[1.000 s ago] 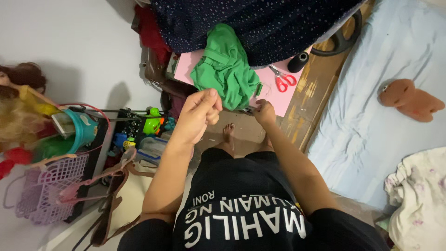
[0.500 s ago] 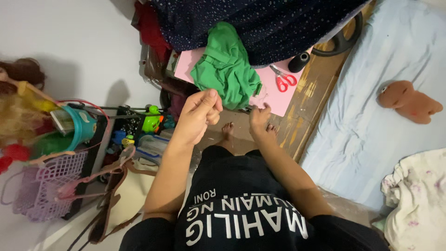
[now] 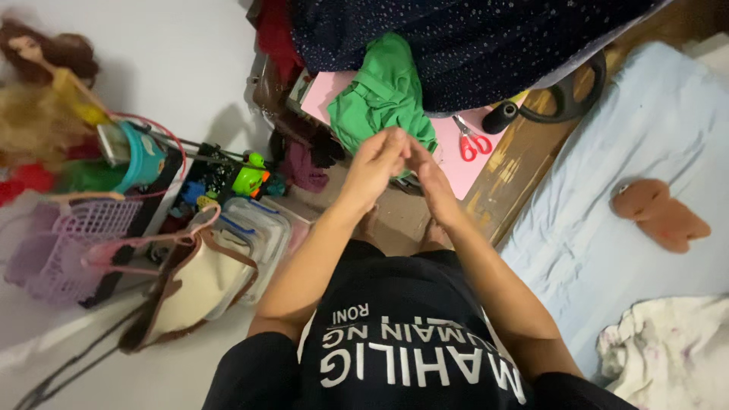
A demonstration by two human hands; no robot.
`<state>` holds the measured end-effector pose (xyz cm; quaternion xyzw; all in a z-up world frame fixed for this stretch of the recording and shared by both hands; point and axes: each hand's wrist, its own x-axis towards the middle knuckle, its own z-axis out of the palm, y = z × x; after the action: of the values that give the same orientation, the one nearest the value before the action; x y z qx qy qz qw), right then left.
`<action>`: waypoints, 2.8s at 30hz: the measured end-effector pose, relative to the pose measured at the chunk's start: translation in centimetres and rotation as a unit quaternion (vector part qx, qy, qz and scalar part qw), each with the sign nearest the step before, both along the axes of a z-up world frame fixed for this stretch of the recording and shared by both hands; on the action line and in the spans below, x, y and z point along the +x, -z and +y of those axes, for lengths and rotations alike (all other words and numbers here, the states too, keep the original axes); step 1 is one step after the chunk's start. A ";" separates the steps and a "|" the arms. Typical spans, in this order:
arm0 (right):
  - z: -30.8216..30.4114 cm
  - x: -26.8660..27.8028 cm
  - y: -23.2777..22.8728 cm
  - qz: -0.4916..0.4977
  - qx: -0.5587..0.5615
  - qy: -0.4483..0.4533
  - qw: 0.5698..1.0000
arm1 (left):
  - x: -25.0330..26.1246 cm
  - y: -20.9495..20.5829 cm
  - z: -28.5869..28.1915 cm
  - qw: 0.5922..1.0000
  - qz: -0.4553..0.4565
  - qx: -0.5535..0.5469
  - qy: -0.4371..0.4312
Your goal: The person threads a needle with green thread, ties a knot at the end, and uses scissors to trim the excess thread. They repeat the threading and trimming process multiple times while standing in a bedroom.
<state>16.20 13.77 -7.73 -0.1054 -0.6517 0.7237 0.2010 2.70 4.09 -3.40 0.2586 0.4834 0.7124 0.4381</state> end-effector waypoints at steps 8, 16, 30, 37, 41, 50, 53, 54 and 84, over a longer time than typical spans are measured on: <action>3.1 1.1 -4.3 -0.213 -0.216 -0.135 0.943 | 2.1 3.0 2.6 0.886 0.429 -0.093 -0.153; 7.4 -0.3 -2.9 -0.173 -0.217 -0.078 0.958 | 5.2 8.7 1.8 0.994 -0.081 0.023 0.068; 13.9 0.7 21.4 -0.476 0.210 0.140 0.843 | 8.4 12.3 -6.7 0.931 0.223 -0.282 -0.057; 12.2 -2.6 23.3 -0.428 0.335 0.223 0.809 | 8.2 14.4 -9.1 0.934 0.209 -0.280 -0.070; 11.7 -3.9 23.0 -0.408 0.336 0.189 0.828 | 8.0 16.0 -10.1 0.937 0.144 -0.308 -0.080; 11.3 -1.4 14.5 -0.186 -0.040 0.187 0.964 | 4.7 14.6 -9.0 0.979 -0.106 -0.140 -0.105; 12.3 0.4 8.0 -0.182 -0.220 0.082 0.955 | 2.7 13.1 -8.5 0.989 -0.073 -0.100 -0.082; 12.0 0.9 6.3 -0.190 -0.201 0.043 0.960 | 2.1 12.7 -8.2 0.989 -0.092 -0.091 -0.077; 4.4 5.2 -5.5 -0.005 -0.001 0.071 0.997 | -1.1 -0.6 -3.2 0.955 -0.266 0.131 0.009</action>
<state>21.39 18.12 -2.20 -0.1550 -0.6432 0.7075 0.2483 1.59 0.84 -2.83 0.1197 0.2493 0.8084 0.5197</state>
